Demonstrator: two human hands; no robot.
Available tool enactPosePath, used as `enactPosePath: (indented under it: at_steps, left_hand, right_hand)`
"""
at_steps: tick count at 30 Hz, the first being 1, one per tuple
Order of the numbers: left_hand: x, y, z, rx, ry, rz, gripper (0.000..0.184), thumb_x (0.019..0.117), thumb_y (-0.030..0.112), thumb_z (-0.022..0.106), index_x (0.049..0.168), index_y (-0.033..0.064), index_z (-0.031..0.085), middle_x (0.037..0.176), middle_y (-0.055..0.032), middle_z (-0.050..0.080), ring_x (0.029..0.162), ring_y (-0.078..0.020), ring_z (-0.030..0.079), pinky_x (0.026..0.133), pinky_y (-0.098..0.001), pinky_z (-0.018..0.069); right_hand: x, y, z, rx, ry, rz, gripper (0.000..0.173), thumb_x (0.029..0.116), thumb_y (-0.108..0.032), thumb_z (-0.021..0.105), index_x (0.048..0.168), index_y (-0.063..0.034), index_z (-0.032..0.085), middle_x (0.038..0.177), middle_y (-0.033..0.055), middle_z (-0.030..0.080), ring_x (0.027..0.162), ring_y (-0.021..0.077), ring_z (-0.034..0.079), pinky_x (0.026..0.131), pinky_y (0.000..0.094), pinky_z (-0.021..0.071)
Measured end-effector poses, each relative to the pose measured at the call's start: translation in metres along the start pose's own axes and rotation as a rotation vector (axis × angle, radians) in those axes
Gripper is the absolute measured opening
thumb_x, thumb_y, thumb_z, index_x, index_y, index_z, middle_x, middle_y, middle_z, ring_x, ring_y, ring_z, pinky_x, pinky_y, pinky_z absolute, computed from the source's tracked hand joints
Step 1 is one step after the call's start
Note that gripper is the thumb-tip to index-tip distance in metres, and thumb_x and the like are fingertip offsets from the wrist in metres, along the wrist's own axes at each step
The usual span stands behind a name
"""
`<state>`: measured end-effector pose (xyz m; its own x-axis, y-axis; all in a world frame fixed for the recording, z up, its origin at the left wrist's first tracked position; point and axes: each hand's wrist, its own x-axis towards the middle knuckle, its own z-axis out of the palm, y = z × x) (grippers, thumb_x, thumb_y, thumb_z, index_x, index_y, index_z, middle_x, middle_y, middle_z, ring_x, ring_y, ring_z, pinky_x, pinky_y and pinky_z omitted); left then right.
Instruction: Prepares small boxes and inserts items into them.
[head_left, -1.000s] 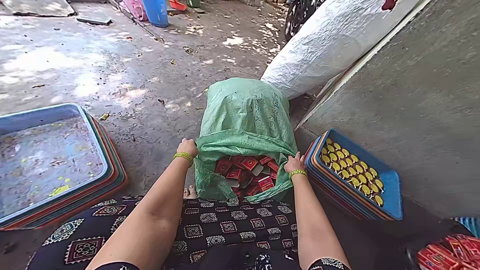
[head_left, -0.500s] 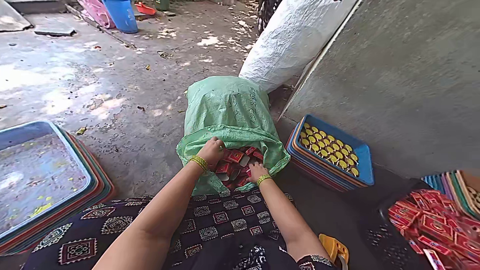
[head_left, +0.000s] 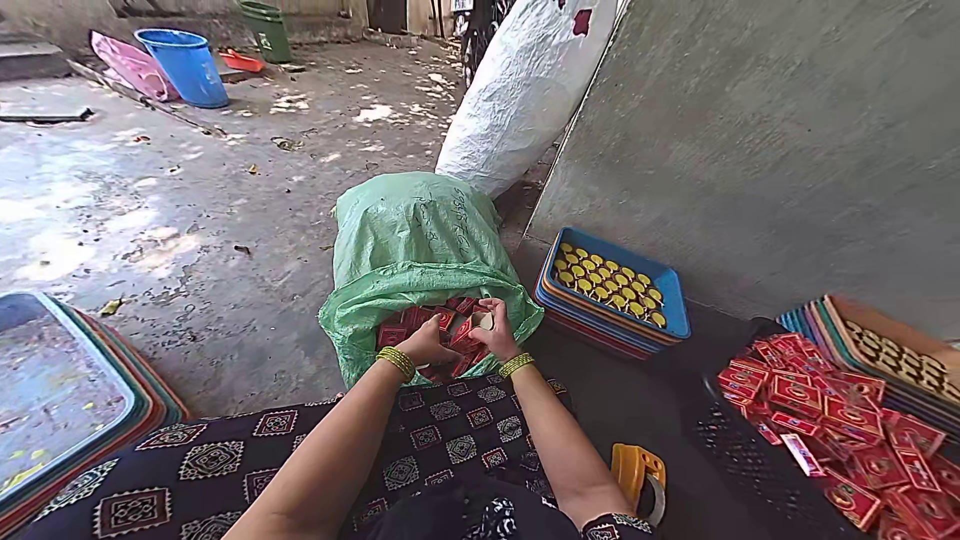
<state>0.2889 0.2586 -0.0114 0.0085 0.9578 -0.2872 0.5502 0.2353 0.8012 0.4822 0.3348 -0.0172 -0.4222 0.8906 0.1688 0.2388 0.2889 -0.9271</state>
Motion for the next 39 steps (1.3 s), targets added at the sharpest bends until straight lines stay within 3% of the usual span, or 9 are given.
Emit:
enactPosePath:
  at_steps: [2, 5, 7, 10, 15, 18, 22, 24, 39]
  left_hand:
    - [-0.005, 0.011, 0.009, -0.077, -0.031, 0.063, 0.118, 0.0644, 0.037, 0.094, 0.156, 0.0039, 0.029, 0.144, -0.0201, 0.053, 0.13, -0.0286, 0.056, 0.11, -0.0474, 0.047]
    - [-0.007, 0.022, 0.015, -0.109, -0.075, 0.068, 0.098, 0.0676, 0.036, 0.092, 0.146, 0.0035, 0.043, 0.129, -0.0171, 0.064, 0.118, -0.0251, 0.064, 0.104, -0.0463, 0.0515]
    - [-0.005, 0.019, 0.013, -0.105, -0.048, 0.018, 0.099, 0.0689, 0.045, 0.09, 0.145, 0.0036, 0.043, 0.127, -0.0171, 0.064, 0.116, -0.0252, 0.065, 0.103, -0.0471, 0.052]
    - [0.005, 0.003, 0.007, -0.131, 0.06, -0.077, 0.097, 0.0767, 0.058, 0.082, 0.144, 0.0002, 0.044, 0.126, -0.0215, 0.064, 0.114, -0.0304, 0.065, 0.101, -0.0512, 0.0523]
    - [0.034, -0.011, 0.011, -0.263, 0.218, -0.249, 0.088, 0.091, 0.066, 0.064, 0.145, -0.0007, 0.043, 0.123, -0.025, 0.065, 0.109, -0.0343, 0.067, 0.095, -0.0525, 0.0542]
    - [0.055, -0.005, 0.019, -0.286, 0.283, -0.26, 0.09, 0.0902, 0.066, 0.065, 0.146, -0.0003, 0.042, 0.125, -0.0276, 0.063, 0.111, -0.0384, 0.065, 0.096, -0.0567, 0.0524]
    - [0.064, 0.019, 0.029, -0.311, 0.301, -0.24, 0.087, 0.0894, 0.065, 0.067, 0.144, 0.0019, 0.043, 0.122, -0.0268, 0.063, 0.107, -0.0385, 0.066, 0.094, -0.0586, 0.0521]
    - [0.072, 0.027, 0.034, -0.32, 0.285, -0.238, 0.087, 0.0893, 0.065, 0.067, 0.145, 0.003, 0.043, 0.119, -0.0259, 0.064, 0.102, -0.0373, 0.067, 0.09, -0.057, 0.0538]
    - [0.091, 0.037, 0.04, -0.432, 0.218, -0.094, 0.085, 0.0895, 0.063, 0.068, 0.145, 0.0043, 0.042, 0.123, -0.0243, 0.064, 0.105, -0.0345, 0.069, 0.092, -0.0544, 0.056]
  right_hand:
    - [-0.01, -0.007, -0.006, 0.297, -0.063, 0.029, 0.091, 0.0644, -0.015, 0.078, 0.143, -0.0004, 0.035, 0.141, 0.0183, 0.056, 0.128, 0.0226, 0.057, 0.102, 0.0392, 0.052]
    - [-0.012, -0.012, -0.032, 0.258, -0.12, 0.069, 0.094, 0.0776, -0.032, 0.08, 0.151, -0.0006, 0.031, 0.15, 0.0189, 0.049, 0.135, 0.0249, 0.054, 0.108, 0.0412, 0.0506]
    - [0.002, -0.01, -0.069, -0.049, 0.08, 0.12, 0.08, 0.09, -0.039, 0.076, 0.15, 0.0004, 0.042, 0.15, 0.0224, 0.05, 0.136, 0.0313, 0.053, 0.111, 0.0475, 0.0473]
    - [0.032, 0.022, -0.146, -0.693, 0.359, 0.28, 0.073, 0.0927, -0.037, 0.074, 0.147, 0.0036, 0.047, 0.146, 0.0294, 0.05, 0.136, 0.0444, 0.05, 0.111, 0.0622, 0.0417]
    - [0.048, 0.071, -0.222, -1.083, 0.252, 0.492, 0.061, 0.0909, -0.023, 0.072, 0.146, -0.0048, 0.054, 0.149, 0.0212, 0.053, 0.144, 0.042, 0.042, 0.112, 0.08, 0.0218]
    - [0.047, 0.083, -0.227, -1.152, 0.263, 0.419, 0.047, 0.1011, -0.028, 0.062, 0.142, -0.0062, 0.058, 0.143, 0.0192, 0.059, 0.139, 0.0407, 0.049, 0.116, 0.0764, 0.0185]
    - [0.049, 0.088, -0.228, -1.209, 0.249, 0.358, 0.043, 0.108, -0.033, 0.05, 0.132, 0.0002, 0.063, 0.133, 0.0229, 0.063, 0.129, 0.0415, 0.056, 0.107, 0.0614, 0.0422]
    - [0.044, 0.088, -0.228, -1.223, 0.245, 0.347, 0.043, 0.1086, -0.034, 0.049, 0.131, 0.0001, 0.063, 0.133, 0.0226, 0.063, 0.128, 0.0414, 0.057, 0.104, 0.0602, 0.0453]
    - [-0.014, 0.074, -0.213, -1.275, 0.198, 0.292, 0.039, 0.1081, -0.032, 0.051, 0.126, -0.0015, 0.066, 0.131, 0.0202, 0.064, 0.127, 0.0396, 0.057, 0.107, 0.0588, 0.0435]
